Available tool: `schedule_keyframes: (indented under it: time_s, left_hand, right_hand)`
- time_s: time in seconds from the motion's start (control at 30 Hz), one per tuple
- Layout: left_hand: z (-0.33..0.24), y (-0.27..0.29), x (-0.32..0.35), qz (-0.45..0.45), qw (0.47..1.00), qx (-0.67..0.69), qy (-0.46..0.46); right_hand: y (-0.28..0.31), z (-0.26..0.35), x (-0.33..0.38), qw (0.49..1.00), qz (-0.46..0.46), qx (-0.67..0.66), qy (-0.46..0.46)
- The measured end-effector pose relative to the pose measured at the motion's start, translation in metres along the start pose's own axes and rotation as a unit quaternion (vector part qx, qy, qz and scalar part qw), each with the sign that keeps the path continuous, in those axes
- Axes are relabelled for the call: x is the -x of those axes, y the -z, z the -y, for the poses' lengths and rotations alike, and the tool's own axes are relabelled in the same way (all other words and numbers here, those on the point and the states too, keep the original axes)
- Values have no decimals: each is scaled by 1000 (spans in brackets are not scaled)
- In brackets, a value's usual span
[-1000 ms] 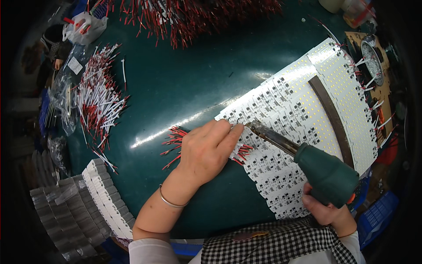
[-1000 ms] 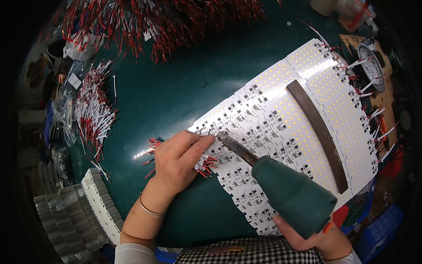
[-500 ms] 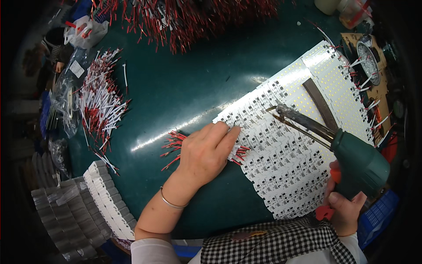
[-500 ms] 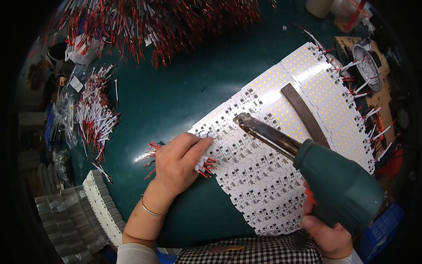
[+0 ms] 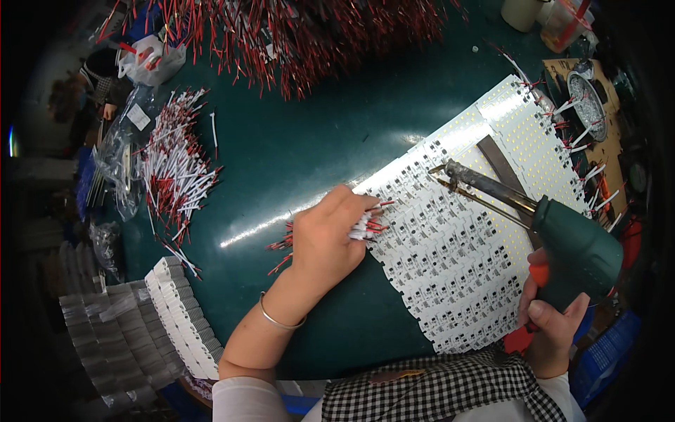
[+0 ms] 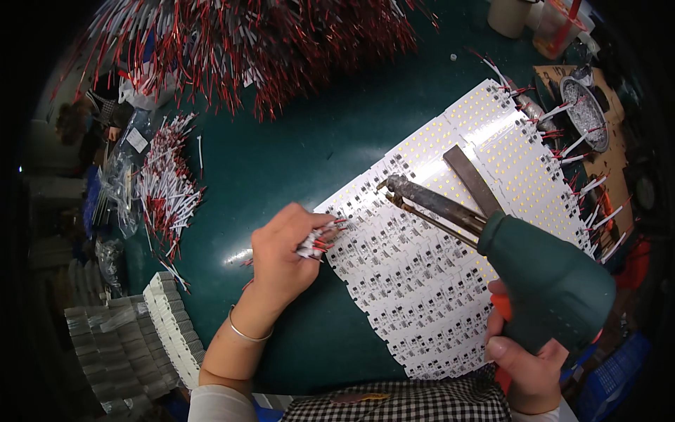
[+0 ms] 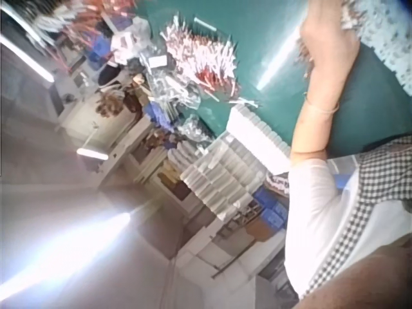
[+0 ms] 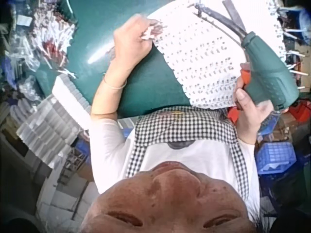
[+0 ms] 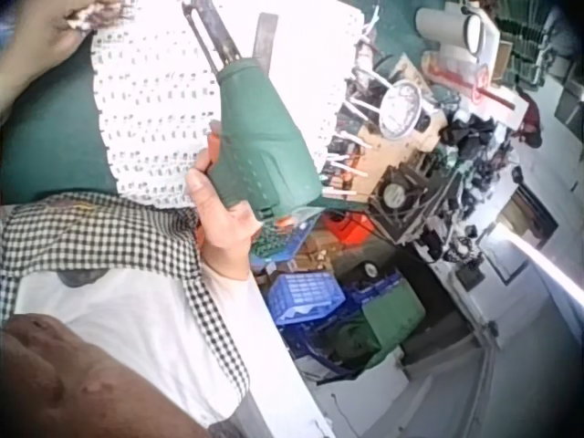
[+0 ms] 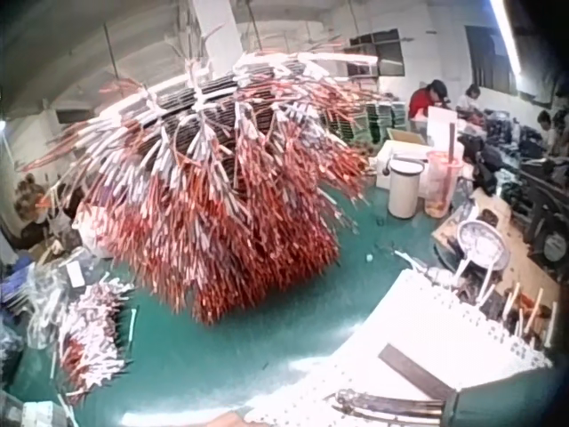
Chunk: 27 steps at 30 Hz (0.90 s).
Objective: The person solders wires onto an array of small LED circuit boards with a soldering iron.
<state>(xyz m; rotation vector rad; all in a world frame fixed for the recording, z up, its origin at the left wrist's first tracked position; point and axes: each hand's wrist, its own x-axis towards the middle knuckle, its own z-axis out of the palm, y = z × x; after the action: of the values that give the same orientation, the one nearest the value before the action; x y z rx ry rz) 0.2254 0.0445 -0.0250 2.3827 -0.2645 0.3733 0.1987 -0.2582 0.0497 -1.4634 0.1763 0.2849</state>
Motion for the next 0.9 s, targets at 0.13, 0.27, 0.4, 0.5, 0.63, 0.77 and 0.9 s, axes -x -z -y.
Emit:
schedule_keyframes:
  time_s: [0.13,0.27,0.4,0.5,0.63,0.77,0.9]
  left_hand:
    - [-5,-7,-1,-9,998,-60,-7]
    - [-6,-9,-4,10,992,-121,-41]
    - [-1,-13,0,-9,984,-158,-85]
    - [0,-13,4,-13,984,-160,-83]
    - [2,-13,2,-16,983,-156,-94]
    - [9,-11,1,4,992,-103,-77]
    - [7,-14,0,-2,989,-119,-85]
  right_hand:
    - [4,0,-1,1000,8,-4,-12]
    - [4,0,-3,999,16,-6,-40]
    - [0,3,-5,997,24,0,-78]
    - [-4,1,-7,996,34,5,-77]
    - [1,-17,-4,999,-9,28,-17]
    - [-2,-18,-7,1000,13,23,-15]
    - [3,-22,-9,996,65,57,-5]
